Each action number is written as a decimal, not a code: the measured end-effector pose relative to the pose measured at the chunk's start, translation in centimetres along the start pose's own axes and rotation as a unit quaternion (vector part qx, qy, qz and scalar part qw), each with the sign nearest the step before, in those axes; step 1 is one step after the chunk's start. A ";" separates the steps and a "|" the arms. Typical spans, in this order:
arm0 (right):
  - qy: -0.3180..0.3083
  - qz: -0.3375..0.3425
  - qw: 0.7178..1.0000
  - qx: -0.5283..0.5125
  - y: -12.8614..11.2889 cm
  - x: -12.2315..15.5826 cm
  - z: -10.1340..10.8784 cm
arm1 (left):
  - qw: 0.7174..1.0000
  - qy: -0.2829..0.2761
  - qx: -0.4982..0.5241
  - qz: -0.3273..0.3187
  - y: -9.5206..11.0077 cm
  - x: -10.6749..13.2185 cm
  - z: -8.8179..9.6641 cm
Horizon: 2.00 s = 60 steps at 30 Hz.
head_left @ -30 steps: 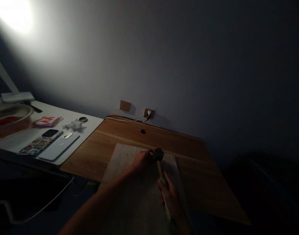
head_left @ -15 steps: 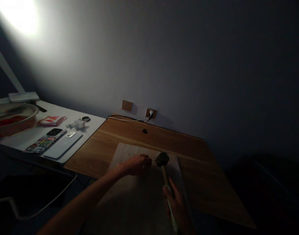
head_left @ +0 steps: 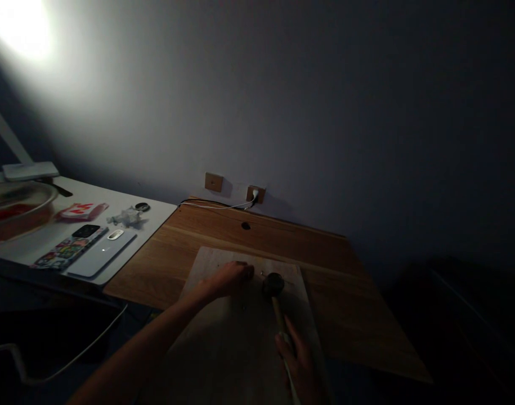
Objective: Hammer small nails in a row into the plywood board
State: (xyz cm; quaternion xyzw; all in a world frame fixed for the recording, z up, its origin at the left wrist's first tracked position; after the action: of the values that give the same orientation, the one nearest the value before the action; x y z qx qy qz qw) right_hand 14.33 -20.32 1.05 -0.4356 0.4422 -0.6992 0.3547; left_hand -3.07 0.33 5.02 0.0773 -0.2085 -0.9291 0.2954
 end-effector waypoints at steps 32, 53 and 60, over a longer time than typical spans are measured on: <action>0.009 0.009 1.000 -0.015 -0.7 0.3 0.1 | 0.998 0.059 0.031 0.017 -0.4 -2.5 -0.7; -0.068 0.003 0.997 -0.030 -5.0 -2.0 -2.0 | 0.960 0.149 0.235 0.041 -2.4 -2.3 -3.5; -0.082 0.029 0.996 -0.016 -4.5 -3.2 -3.6 | 0.952 0.159 0.262 0.019 -2.0 -1.9 -2.9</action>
State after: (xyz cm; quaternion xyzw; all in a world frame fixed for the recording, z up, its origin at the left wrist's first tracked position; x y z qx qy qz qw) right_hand 11.64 -14.79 3.44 -0.4838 0.4357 -0.6432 0.4029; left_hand -1.78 1.87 1.58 0.2947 -0.3968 -0.8114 0.3120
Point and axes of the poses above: each hand's wrist, its own x-axis away from the middle knuckle, its own z-axis out of the back of the hand, y = z × x, the point moved 2 cm from there along -x, towards the middle knuckle, and after that the axes turned 4 degrees about -y, right-handed, at the moved point
